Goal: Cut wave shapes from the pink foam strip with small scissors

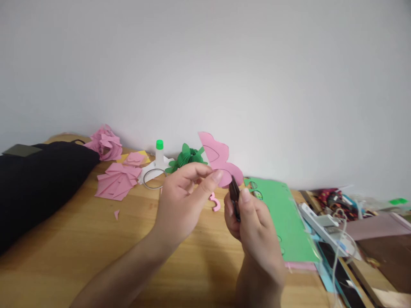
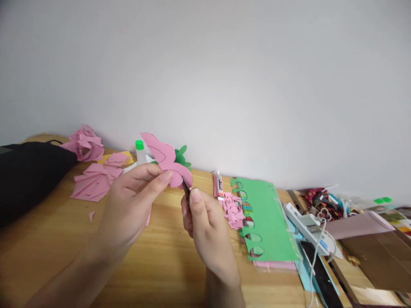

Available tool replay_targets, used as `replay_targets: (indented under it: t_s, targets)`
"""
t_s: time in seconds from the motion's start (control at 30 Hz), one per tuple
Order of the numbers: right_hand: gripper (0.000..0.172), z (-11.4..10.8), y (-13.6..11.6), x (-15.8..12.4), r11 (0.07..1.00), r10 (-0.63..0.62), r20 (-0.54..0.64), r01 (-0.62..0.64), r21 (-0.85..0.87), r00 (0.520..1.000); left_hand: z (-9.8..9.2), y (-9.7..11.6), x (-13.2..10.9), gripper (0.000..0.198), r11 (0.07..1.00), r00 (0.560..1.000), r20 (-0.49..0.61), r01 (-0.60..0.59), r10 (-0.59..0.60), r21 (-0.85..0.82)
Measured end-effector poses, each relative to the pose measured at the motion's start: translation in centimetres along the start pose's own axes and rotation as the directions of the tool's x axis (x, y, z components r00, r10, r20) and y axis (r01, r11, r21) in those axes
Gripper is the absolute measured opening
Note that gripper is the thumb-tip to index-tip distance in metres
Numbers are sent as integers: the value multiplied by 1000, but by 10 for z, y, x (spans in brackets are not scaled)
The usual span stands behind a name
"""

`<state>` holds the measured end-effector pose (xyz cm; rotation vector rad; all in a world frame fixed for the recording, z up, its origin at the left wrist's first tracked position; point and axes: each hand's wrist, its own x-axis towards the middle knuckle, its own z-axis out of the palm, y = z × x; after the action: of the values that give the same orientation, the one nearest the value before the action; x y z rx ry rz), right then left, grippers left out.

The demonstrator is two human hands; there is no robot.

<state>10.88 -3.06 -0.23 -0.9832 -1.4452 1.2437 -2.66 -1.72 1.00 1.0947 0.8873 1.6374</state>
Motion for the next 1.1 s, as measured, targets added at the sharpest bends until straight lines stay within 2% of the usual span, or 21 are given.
replay_targets:
  t_s: [0.23, 0.47, 0.87, 1.1]
  targets:
    - [48, -1, 3, -1, 1000, 13, -1, -13, -26, 1000, 0, -4, 0, 14, 998, 999, -12, -33, 32, -58]
    - [49, 0, 2, 0, 999, 28, 12, -28, 31, 1000, -1, -2, 1, 16, 999, 999, 3, -46, 46, -10]
    - [48, -2, 2, -1, 1000, 26, 15, -26, -1, 1000, 1, -3, 2, 14, 997, 1000, -5, -18, 18, -78]
    - [46, -2, 2, -2, 999, 20, 31, -19, -47, 999, -2, -7, 1, 13, 999, 998, -51, -45, 45, 9]
